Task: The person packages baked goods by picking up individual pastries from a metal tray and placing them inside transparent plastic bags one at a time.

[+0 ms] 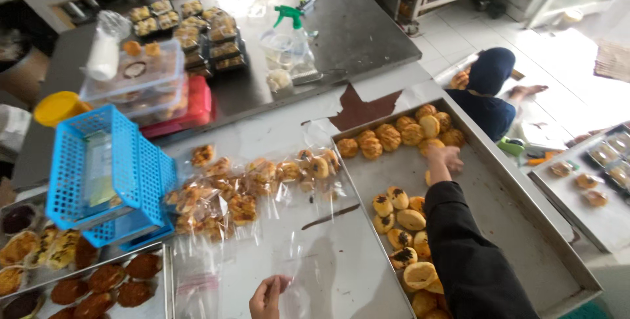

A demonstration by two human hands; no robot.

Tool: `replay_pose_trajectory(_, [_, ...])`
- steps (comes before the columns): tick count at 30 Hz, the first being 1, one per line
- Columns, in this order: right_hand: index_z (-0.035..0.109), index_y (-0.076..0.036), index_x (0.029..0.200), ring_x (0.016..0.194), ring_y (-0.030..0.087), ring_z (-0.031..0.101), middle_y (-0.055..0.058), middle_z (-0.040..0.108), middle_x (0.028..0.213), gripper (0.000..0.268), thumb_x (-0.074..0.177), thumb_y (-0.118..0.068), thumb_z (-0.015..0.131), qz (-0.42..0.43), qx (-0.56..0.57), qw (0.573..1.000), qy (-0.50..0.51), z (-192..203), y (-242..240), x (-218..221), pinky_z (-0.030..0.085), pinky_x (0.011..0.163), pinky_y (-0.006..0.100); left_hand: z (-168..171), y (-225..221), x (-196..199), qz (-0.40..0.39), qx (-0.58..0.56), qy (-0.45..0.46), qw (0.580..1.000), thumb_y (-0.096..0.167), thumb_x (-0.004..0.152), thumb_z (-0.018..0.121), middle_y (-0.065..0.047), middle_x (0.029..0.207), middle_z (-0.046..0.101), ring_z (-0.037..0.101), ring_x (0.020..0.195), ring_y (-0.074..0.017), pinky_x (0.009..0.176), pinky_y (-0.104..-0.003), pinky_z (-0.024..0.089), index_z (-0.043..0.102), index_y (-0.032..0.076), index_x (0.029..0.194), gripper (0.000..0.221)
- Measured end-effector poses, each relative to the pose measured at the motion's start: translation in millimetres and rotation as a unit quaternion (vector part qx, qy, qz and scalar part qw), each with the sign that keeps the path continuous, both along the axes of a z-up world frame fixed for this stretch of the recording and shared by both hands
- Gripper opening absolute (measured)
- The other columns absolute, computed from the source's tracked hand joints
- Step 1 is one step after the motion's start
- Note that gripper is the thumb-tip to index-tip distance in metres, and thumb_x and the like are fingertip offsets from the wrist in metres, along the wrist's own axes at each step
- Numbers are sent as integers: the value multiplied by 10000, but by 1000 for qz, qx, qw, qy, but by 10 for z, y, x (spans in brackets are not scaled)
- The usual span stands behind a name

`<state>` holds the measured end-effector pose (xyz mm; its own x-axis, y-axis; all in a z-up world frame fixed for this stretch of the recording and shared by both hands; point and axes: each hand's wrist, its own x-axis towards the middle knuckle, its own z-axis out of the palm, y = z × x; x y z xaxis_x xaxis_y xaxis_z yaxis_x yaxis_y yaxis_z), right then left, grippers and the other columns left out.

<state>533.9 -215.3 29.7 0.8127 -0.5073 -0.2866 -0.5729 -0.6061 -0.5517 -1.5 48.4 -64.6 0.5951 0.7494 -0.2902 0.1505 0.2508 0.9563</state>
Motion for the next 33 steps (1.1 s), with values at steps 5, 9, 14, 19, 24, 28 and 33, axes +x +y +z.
replay_pose_trajectory(5, [488, -43, 1280, 1091, 276, 630, 168, 591, 1269, 595, 847, -216, 857, 39, 226, 933, -278, -29, 203, -250, 585, 834, 399, 403, -199, 330, 7, 102, -50, 993, 131, 978, 628, -153, 978, 815, 768, 919, -201, 871, -321, 593, 747, -58, 990, 225])
replay_pose_trajectory(9, [495, -78, 1352, 912, 186, 621, 93, 644, 1122, 481, 935, -159, 722, 178, 482, 836, -193, -40, 236, -1260, 544, 695, 306, 1010, -299, 421, 2, 240, -18, 971, 126, 975, 633, -110, 1011, 824, 776, 948, -172, 855, -298, 580, 753, -18, 1012, 190])
replay_pose_trajectory(14, [535, 12, 1421, 945, 171, 672, 117, 623, 1134, 429, 1024, -104, 650, 265, 669, 693, -35, 462, 292, -2806, 580, 733, 303, 1448, -325, 352, 26, 446, -6, 895, 91, 970, 660, -106, 1039, 778, 752, 957, -261, 829, -323, 581, 754, 30, 1055, 140])
replay_pose_trajectory(19, [494, 29, 1389, 1058, 186, 687, 163, 659, 1231, 470, 941, -56, 604, 280, 776, 556, 104, 844, 185, -3345, 611, 875, 267, 1739, -423, 222, 83, 582, -54, 807, 42, 955, 683, -88, 1082, 764, 740, 1003, -270, 907, -378, 578, 720, 51, 1074, 124])
replay_pose_trajectory(24, [472, 71, 1407, 1065, 238, 682, 234, 648, 1239, 442, 993, -57, 559, 249, 824, 498, 105, 872, 139, -3530, 597, 862, 237, 1793, -498, 133, 67, 617, -100, 778, 41, 975, 657, -88, 1107, 764, 741, 1036, -255, 931, -393, 571, 707, 44, 1086, 122])
replay_pose_trajectory(28, [469, 31, 1435, 983, 177, 670, 191, 651, 1237, 486, 955, 28, 544, 285, 795, 536, 6, 953, 5, -3490, 582, 763, 228, 1582, -466, 75, -85, 341, -160, 922, 105, 1051, 564, -86, 999, 796, 768, 926, -205, 851, -341, 597, 725, 7, 1065, 189])
replay_pose_trajectory(33, [521, 20, 1411, 952, 105, 624, 120, 645, 1192, 459, 956, 55, 568, 333, 730, 596, -20, 1030, -3, -3510, 503, 700, 228, 1384, -362, 83, -259, 54, -203, 943, 196, 1093, 459, -81, 894, 770, 747, 766, -141, 667, -281, 581, 694, -18, 1055, 320])
